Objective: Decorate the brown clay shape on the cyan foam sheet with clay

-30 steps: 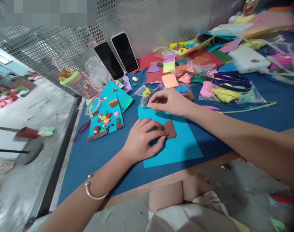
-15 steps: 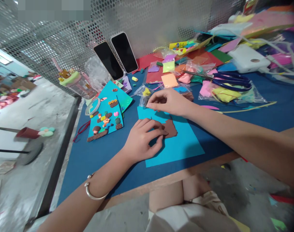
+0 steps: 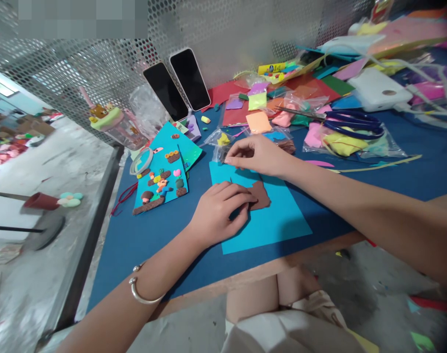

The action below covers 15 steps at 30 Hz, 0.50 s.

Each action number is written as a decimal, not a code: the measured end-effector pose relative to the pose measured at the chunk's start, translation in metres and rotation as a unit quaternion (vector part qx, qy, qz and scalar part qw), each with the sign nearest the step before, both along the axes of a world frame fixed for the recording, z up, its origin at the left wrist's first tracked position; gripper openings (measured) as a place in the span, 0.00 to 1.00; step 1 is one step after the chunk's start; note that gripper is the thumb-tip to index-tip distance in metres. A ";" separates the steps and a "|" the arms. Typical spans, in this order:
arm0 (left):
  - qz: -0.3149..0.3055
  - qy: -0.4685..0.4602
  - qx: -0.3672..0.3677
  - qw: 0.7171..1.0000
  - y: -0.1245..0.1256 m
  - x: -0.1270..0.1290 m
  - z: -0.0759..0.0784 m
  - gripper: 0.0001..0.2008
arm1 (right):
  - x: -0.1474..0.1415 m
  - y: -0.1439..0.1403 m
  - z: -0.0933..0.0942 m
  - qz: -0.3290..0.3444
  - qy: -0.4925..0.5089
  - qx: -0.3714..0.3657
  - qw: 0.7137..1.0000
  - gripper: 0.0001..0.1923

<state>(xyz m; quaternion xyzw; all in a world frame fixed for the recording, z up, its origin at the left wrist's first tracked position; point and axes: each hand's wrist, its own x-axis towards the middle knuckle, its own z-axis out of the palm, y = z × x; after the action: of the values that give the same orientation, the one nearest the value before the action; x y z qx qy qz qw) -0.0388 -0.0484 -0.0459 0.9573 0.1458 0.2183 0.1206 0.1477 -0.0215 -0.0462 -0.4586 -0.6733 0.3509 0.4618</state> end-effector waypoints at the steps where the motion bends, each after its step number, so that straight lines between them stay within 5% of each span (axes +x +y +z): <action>1: -0.002 0.002 0.003 1.000 0.000 0.000 0.000 0.10 | 0.000 0.000 0.000 -0.001 -0.002 0.000 1.000 0.07; 15: 0.000 0.008 0.008 1.000 -0.001 0.001 0.000 0.11 | 0.000 0.000 -0.001 -0.013 -0.011 0.003 1.000 0.07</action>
<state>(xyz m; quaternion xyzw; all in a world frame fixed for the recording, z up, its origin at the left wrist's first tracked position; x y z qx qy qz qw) -0.0382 -0.0493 -0.0456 0.9600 0.1449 0.2119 0.1120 0.1473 -0.0219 -0.0474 -0.4694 -0.6734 0.3376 0.4606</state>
